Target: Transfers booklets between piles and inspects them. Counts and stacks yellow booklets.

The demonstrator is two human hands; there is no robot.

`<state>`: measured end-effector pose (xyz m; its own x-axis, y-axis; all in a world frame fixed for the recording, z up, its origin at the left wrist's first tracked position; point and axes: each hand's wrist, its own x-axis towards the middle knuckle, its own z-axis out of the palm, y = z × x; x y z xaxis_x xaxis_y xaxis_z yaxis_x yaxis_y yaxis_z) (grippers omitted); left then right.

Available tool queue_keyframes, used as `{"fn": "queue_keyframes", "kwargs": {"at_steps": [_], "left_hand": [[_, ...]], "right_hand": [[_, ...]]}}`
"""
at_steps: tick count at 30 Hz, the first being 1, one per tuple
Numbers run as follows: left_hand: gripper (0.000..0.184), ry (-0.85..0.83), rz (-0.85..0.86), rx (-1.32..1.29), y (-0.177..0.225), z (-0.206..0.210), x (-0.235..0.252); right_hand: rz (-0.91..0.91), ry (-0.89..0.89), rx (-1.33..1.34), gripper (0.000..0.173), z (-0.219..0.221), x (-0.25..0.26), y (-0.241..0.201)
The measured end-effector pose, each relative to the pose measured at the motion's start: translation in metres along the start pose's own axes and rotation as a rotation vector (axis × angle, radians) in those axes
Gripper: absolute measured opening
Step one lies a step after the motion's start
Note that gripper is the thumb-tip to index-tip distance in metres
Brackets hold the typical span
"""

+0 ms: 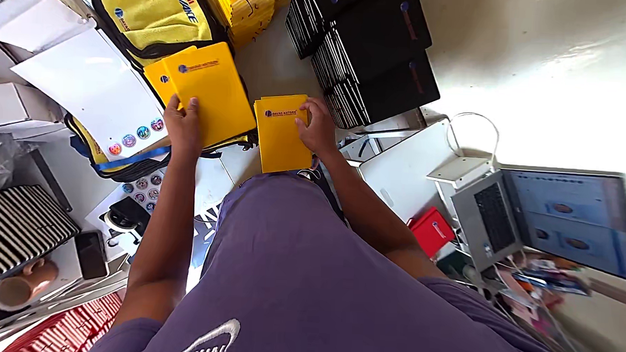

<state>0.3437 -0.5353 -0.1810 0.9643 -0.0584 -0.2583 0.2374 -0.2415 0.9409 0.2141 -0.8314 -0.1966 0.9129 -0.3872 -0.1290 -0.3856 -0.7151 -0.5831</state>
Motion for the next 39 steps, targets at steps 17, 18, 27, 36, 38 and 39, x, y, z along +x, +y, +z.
{"fn": "queue_keyframes", "kwargs": {"at_steps": [17,18,27,36,38,39], "left_hand": [[0.078,0.275,0.235,0.569,-0.004,-0.011,0.018],[0.078,0.238,0.273,0.599,0.004,-0.006,0.012],[0.056,-0.172,0.397,0.567,0.011,0.052,-0.017],[0.043,-0.299,0.427,0.631,-0.012,0.072,-0.03],[0.043,-0.305,0.445,0.643,-0.011,0.075,-0.034],[0.042,-0.31,0.446,0.645,-0.01,0.076,-0.036]], "right_hand": [[0.087,-0.123,-0.134,0.014,-0.005,0.009,-0.017],[0.08,-0.116,-0.126,0.017,-0.005,0.009,-0.016],[0.057,-0.102,-0.178,0.023,-0.005,0.008,-0.016],[0.061,-0.156,-0.217,0.025,-0.01,0.014,-0.019],[0.071,-0.181,-0.223,0.022,-0.012,0.018,-0.021],[0.073,-0.194,-0.227,0.019,-0.012,0.019,-0.022]]}}
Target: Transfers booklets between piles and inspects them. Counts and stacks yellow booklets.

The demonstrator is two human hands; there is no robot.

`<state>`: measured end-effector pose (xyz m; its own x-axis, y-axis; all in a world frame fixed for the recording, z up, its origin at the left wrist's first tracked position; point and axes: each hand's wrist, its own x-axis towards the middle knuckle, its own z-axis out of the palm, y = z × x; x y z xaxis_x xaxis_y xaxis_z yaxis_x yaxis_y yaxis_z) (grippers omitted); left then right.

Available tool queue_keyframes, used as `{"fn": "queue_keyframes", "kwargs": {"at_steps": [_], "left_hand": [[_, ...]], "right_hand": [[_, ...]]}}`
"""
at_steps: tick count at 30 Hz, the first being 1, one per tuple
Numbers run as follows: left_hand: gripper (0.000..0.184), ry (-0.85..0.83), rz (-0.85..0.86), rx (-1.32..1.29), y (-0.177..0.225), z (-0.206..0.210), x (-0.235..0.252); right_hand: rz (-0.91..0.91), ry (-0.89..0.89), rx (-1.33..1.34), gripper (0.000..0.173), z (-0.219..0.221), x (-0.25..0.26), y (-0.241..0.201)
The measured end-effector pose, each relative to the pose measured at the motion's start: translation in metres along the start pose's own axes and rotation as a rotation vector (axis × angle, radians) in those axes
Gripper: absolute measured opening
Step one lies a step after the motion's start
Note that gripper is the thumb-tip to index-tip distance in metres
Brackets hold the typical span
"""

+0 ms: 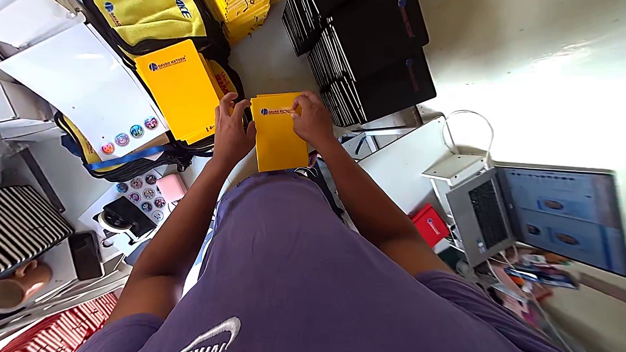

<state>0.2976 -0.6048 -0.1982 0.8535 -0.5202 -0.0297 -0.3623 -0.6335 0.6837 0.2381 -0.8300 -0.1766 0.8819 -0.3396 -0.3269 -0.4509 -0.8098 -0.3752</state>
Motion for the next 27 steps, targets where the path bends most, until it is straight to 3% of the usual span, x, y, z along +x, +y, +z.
{"fn": "queue_keyframes", "kwargs": {"at_steps": [4,7,11,15,20,22,24,27], "left_hand": [[0.04,-0.04,0.029,-0.029,0.005,0.009,-0.002],[0.042,-0.084,0.006,-0.075,0.007,0.018,-0.004],[0.062,-0.13,-0.147,-0.161,0.009,0.027,-0.012],[0.077,-0.25,-0.316,-0.24,0.004,0.036,-0.018],[0.062,-0.286,-0.402,-0.299,-0.002,0.036,-0.021],[0.059,-0.283,-0.413,-0.296,-0.002,0.036,-0.02],[0.057,-0.293,-0.419,-0.273,0.0,0.034,-0.018],[0.06,-0.267,-0.387,-0.17,0.008,0.031,-0.019]], "right_hand": [[-0.019,-0.007,-0.04,0.013,0.0,0.004,-0.001],[-0.138,0.094,-0.088,0.012,0.006,0.004,0.005],[-0.265,0.195,-0.081,0.012,0.005,0.0,0.01],[-0.236,0.222,0.037,0.013,0.0,-0.004,0.019],[-0.193,0.333,0.249,0.013,0.007,-0.013,0.044],[-0.112,0.363,0.374,0.015,0.012,-0.017,0.054],[0.13,0.34,0.492,0.024,0.021,-0.014,0.065],[0.51,0.097,0.71,0.049,0.034,-0.012,0.081]]}}
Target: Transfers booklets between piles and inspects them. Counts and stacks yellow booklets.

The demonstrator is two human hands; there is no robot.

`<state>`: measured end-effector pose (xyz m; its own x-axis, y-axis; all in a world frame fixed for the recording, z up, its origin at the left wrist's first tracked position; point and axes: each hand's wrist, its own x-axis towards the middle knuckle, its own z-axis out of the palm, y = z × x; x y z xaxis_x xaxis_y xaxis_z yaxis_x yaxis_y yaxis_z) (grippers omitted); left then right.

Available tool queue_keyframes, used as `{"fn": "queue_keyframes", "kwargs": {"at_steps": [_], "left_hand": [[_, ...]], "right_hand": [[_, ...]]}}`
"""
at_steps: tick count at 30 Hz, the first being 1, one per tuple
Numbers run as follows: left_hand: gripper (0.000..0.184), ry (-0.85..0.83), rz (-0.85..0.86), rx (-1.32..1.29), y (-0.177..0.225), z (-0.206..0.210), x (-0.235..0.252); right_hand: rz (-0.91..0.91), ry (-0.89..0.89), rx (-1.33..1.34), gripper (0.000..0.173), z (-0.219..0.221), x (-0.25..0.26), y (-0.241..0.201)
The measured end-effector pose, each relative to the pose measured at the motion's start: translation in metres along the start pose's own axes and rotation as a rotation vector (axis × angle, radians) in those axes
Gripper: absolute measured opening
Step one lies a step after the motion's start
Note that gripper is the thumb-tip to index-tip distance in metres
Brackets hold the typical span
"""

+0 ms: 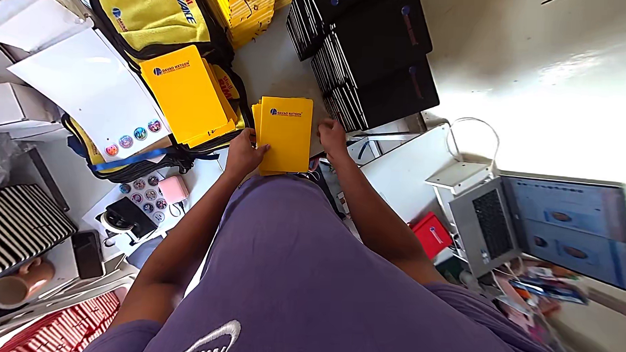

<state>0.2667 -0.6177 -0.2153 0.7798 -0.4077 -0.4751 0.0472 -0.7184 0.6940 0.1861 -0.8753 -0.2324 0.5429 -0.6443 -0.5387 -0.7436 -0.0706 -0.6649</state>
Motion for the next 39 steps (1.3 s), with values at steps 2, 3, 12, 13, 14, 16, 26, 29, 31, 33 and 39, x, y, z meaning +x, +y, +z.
{"fn": "queue_keyframes", "kwargs": {"at_steps": [2,3,12,13,14,16,26,29,31,33,39], "left_hand": [[0.075,0.063,0.054,0.117,0.005,0.002,-0.007],[0.08,0.089,0.089,0.177,0.006,0.005,-0.01],[0.06,0.157,0.129,-0.01,0.006,0.007,-0.006],[0.067,0.166,0.152,-0.108,0.007,0.002,-0.007],[0.072,0.158,0.174,-0.24,0.009,-0.004,-0.006],[0.065,0.073,0.215,-0.561,0.017,-0.02,-0.004],[0.033,0.47,0.069,-0.552,-0.015,-0.118,0.006],[0.033,0.632,-0.067,-0.452,-0.042,-0.137,0.015],[0.033,0.667,-0.128,-0.401,-0.057,-0.144,0.022],[0.033,0.67,-0.15,-0.373,-0.066,-0.145,0.027],[0.048,0.714,-0.175,-0.373,-0.072,-0.135,0.044]], "right_hand": [[0.012,-0.098,0.059,0.053,0.001,-0.011,-0.004],[-0.047,-0.142,0.07,0.052,0.003,-0.019,-0.009],[-0.335,-0.067,0.178,0.032,0.006,-0.069,-0.066],[-0.357,-0.098,0.232,0.028,0.005,-0.078,-0.075],[-0.388,-0.125,0.288,0.025,0.004,-0.085,-0.084],[-0.421,-0.198,0.431,0.021,0.003,-0.093,-0.099],[-0.598,-0.085,-0.331,0.029,0.003,-0.024,-0.076],[-0.639,-0.083,-0.531,0.032,0.01,-0.016,-0.056],[-0.642,-0.088,-0.548,0.034,0.015,-0.016,-0.05],[-0.653,-0.086,-0.541,0.031,0.018,-0.015,-0.047],[-0.646,-0.083,-0.571,0.025,0.023,-0.018,-0.054]]}}
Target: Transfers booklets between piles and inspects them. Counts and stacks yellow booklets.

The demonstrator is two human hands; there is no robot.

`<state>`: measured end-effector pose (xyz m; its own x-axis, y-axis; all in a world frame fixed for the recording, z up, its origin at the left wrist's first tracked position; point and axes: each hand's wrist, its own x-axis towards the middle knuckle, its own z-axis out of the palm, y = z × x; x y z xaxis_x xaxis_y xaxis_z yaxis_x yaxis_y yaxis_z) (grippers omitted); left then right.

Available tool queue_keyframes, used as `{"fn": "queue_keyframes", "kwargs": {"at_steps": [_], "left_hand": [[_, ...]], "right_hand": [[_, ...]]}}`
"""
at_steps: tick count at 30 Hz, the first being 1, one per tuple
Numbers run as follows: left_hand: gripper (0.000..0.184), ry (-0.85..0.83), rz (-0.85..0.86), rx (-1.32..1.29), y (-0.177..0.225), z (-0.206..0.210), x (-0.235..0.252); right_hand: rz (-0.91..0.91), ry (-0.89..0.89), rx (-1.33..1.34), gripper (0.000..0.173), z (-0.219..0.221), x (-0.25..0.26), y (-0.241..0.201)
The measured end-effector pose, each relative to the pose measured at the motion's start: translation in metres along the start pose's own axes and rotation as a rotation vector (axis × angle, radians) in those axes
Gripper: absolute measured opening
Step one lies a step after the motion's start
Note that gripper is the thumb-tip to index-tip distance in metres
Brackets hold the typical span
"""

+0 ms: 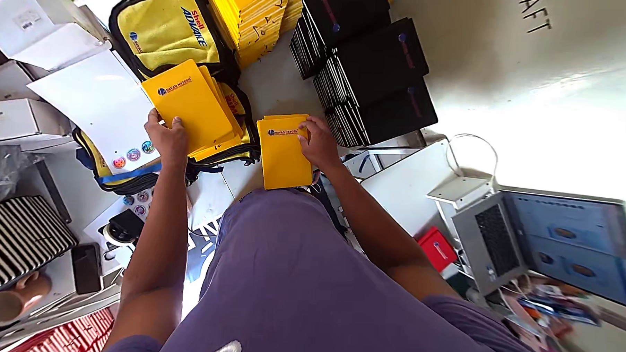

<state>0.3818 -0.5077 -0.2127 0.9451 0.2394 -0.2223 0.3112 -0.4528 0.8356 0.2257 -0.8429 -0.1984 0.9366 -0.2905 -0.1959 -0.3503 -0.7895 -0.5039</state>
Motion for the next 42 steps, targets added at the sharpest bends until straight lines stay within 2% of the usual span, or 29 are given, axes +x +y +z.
{"fn": "queue_keyframes", "kwargs": {"at_steps": [4,7,11,14,19,23,25,29,42], "left_hand": [[0.056,-0.003,0.004,0.052,0.0,0.006,0.005],[0.069,0.036,0.036,0.198,0.013,0.005,-0.003],[0.075,0.05,0.256,0.315,0.038,0.007,-0.03],[0.07,-0.021,0.394,0.331,0.051,0.013,-0.045],[0.062,-0.139,0.509,0.326,0.062,0.031,-0.071],[0.055,-0.202,0.586,0.316,0.058,0.049,-0.087],[0.051,-0.25,0.603,0.318,0.054,0.056,-0.095],[0.047,-0.337,0.629,0.329,0.048,0.068,-0.109],[0.042,-0.516,0.596,0.38,0.026,0.084,-0.124]], "right_hand": [[0.038,-0.01,0.003,0.024,-0.001,0.003,-0.004],[0.058,-0.038,-0.003,0.023,-0.003,0.006,-0.006],[0.071,-0.06,-0.007,0.018,-0.002,0.009,-0.003],[0.069,-0.045,-0.019,0.023,-0.002,0.008,-0.002],[0.057,-0.032,-0.025,0.025,-0.002,0.006,-0.004],[0.054,-0.041,-0.028,0.018,-0.002,0.007,-0.004],[0.061,-0.049,-0.033,0.016,-0.002,0.006,-0.004],[0.044,-0.029,-0.04,0.024,-0.002,0.006,-0.004],[0.074,-0.11,-0.065,0.02,-0.009,0.018,-0.008]]}}
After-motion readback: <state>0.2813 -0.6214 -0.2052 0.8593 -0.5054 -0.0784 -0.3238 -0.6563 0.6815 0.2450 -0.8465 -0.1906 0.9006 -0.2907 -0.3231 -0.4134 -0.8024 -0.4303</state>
